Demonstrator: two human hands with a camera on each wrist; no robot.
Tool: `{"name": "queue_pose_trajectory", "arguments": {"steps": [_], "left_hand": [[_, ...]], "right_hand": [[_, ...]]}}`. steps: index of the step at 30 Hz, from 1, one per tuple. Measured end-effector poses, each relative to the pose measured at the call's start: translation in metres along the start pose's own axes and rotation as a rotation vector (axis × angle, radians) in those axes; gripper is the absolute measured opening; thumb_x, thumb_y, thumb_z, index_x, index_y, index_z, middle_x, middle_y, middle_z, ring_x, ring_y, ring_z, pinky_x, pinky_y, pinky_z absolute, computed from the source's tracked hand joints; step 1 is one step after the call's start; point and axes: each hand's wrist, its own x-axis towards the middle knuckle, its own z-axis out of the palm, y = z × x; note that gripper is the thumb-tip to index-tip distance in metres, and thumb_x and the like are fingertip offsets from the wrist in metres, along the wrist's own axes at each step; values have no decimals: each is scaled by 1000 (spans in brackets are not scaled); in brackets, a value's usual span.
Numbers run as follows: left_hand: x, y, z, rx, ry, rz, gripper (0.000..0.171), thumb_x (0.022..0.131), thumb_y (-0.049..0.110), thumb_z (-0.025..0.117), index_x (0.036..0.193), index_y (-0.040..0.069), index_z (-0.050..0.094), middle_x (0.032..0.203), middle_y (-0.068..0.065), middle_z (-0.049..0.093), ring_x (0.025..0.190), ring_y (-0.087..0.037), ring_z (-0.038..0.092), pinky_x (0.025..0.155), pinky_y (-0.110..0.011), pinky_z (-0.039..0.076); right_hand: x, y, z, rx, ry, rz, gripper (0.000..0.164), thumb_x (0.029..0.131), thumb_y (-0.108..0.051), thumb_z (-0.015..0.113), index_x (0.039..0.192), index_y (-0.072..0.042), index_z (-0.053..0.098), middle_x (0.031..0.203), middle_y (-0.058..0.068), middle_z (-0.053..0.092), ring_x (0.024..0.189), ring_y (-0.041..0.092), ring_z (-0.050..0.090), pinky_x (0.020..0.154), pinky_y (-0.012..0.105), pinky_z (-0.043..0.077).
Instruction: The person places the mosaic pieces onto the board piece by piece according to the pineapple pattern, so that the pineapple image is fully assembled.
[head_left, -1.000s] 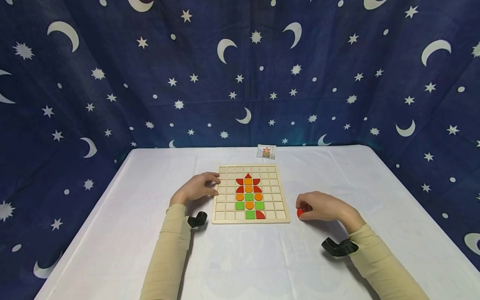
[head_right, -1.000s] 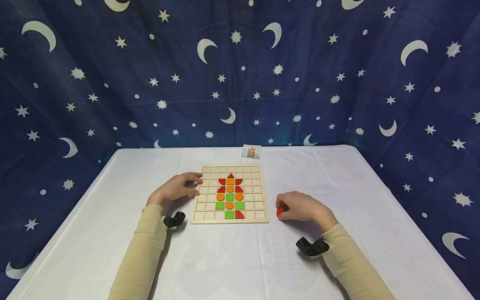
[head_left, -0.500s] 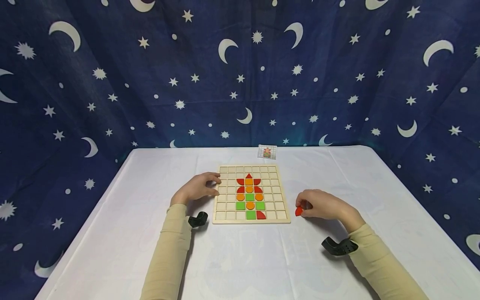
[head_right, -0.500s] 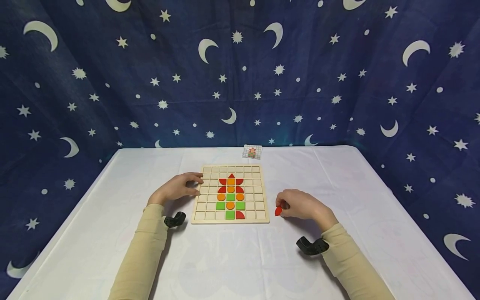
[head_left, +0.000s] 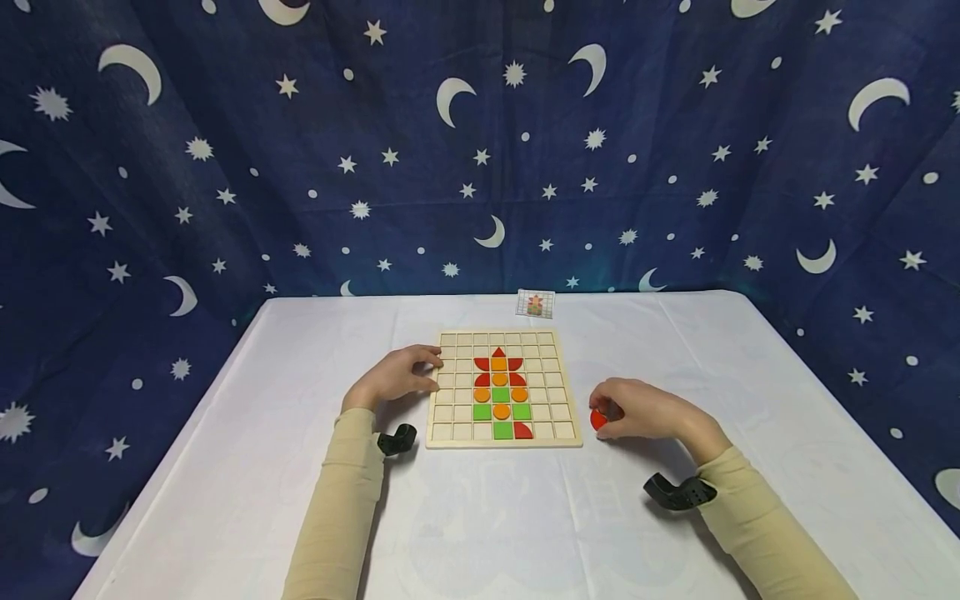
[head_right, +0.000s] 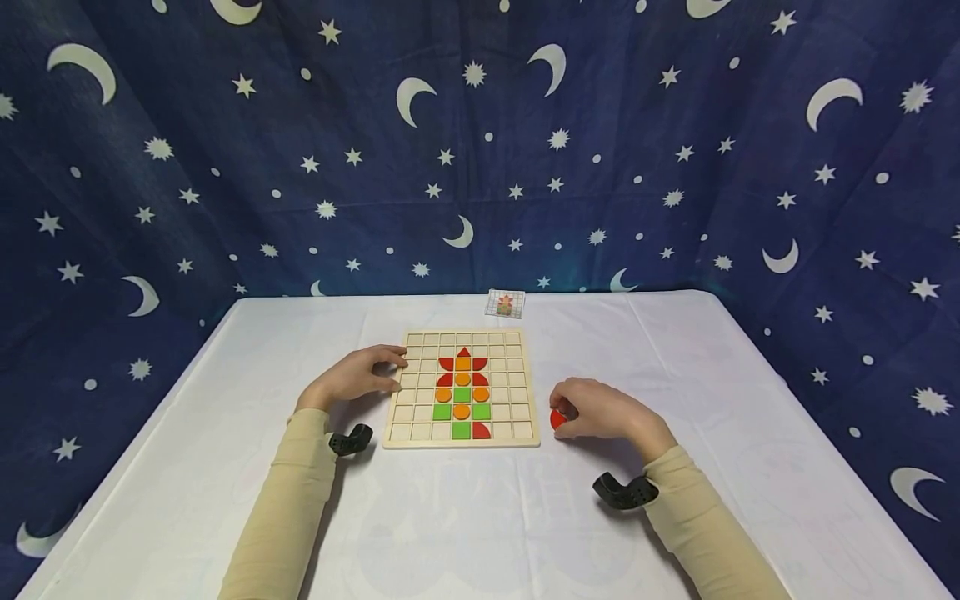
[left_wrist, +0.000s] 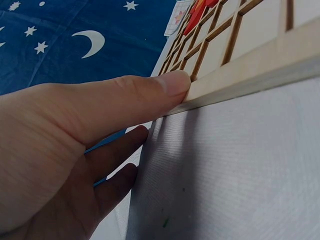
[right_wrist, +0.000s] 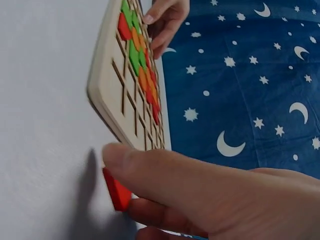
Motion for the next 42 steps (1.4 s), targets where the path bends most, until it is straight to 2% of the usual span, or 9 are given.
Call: {"name": "queue_pose_trajectory", "arguments": {"steps": [8, 13, 18, 28, 33, 37, 42], "left_hand": [[-2, -1, 0, 1, 1, 5, 42, 85, 15, 76, 124, 4, 65, 147, -11, 47, 140, -31, 36, 115, -47, 30], [-2, -1, -1, 7, 2, 7, 43, 84, 15, 77, 124, 4, 65, 147, -11, 47, 140, -31, 36, 115, -46, 30], [-2, -1, -2, 9, 7, 3, 42, 84, 15, 77, 124, 4, 65, 147, -10, 47, 140, -31, 36, 115, -46, 30], [1, -1, -1, 34, 3, 37, 41, 85, 16, 76, 122, 4, 66, 146, -12, 48, 139, -32, 37, 115, -46, 29], [1, -2, -2, 29, 2, 34, 40, 85, 15, 76, 122, 4, 66, 147, -12, 48, 140, -31, 36, 116, -46, 28], [0, -2, -3, 28, 14, 68, 39, 84, 16, 76, 120, 4, 67, 145, -12, 49, 138, -33, 38, 115, -48, 30], [-1, -2, -3, 29, 13, 71, 39, 84, 16, 76, 120, 4, 67, 145, -13, 49, 138, -33, 38, 115, -47, 30]], "right_hand": [[4, -7, 2, -54, 7, 18, 22, 81, -16, 79, 94, -11, 62, 80, -4, 53, 71, 10, 48, 64, 26, 43], [13, -20, -2, -68, 17, 13, 22, 81, -15, 78, 98, -10, 64, 82, -3, 54, 73, 14, 50, 64, 25, 44], [34, -48, 2, -88, 13, -97, 25, 82, -16, 75, 104, -9, 66, 87, -2, 55, 75, 13, 49, 65, 24, 44], [74, -100, 30, -145, -32, -306, 21, 86, -23, 72, 105, -18, 66, 92, -6, 57, 78, 8, 50, 69, 23, 46], [83, -111, 42, -163, -36, -308, 21, 85, -24, 72, 105, -19, 67, 94, -8, 58, 82, 7, 51, 73, 23, 48], [86, -114, 46, -174, -33, -278, 22, 85, -25, 74, 105, -18, 67, 95, -8, 57, 84, 7, 52, 76, 23, 50], [86, -115, 48, -168, -16, -267, 19, 86, -27, 72, 102, -18, 67, 93, -8, 56, 81, 7, 51, 72, 22, 49]]}}
